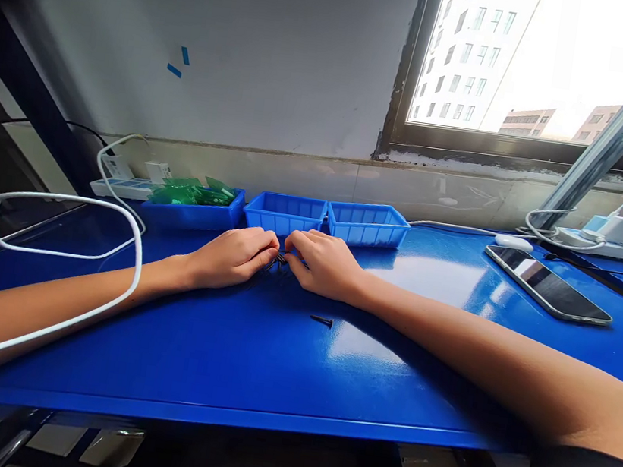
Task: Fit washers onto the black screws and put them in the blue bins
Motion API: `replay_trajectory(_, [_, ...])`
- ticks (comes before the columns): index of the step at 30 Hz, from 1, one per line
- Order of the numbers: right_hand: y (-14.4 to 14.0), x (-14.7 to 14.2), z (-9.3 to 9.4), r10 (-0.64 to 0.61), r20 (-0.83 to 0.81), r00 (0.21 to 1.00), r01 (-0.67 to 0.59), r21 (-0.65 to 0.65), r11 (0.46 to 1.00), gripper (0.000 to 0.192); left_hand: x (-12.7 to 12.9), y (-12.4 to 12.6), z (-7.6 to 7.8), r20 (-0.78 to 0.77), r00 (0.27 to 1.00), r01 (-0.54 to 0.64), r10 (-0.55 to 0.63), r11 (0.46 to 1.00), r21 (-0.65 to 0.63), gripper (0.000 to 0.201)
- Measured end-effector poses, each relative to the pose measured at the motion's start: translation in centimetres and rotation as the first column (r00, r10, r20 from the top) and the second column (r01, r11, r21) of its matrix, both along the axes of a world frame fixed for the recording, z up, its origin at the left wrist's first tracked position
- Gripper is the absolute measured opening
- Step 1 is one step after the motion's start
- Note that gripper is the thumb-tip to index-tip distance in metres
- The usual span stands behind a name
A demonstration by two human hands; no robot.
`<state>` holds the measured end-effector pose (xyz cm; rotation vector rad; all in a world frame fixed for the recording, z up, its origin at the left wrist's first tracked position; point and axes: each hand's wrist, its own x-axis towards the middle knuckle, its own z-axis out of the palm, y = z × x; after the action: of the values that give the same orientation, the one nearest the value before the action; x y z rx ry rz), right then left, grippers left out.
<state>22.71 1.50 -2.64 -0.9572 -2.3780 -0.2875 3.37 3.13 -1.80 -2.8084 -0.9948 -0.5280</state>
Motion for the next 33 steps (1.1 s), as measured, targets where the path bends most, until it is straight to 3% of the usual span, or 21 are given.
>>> replay_trajectory(16, [0.17,-0.02,-0.15,-0.028,0.016,0.999,0.027,0.071,0.997,0.015,0.05,-0.07,-0.03,0.045,0.998,0.041,-0.04,0.999,-0.022,0.018])
replay_trajectory(33, [0.08,0.06,-0.22,0.016,-0.007,1.0,-0.016,0.037,0.999,0.008,-0.04,0.18,-0.16,0.006,0.998,0.06,-0.06,0.998,0.008,0.021])
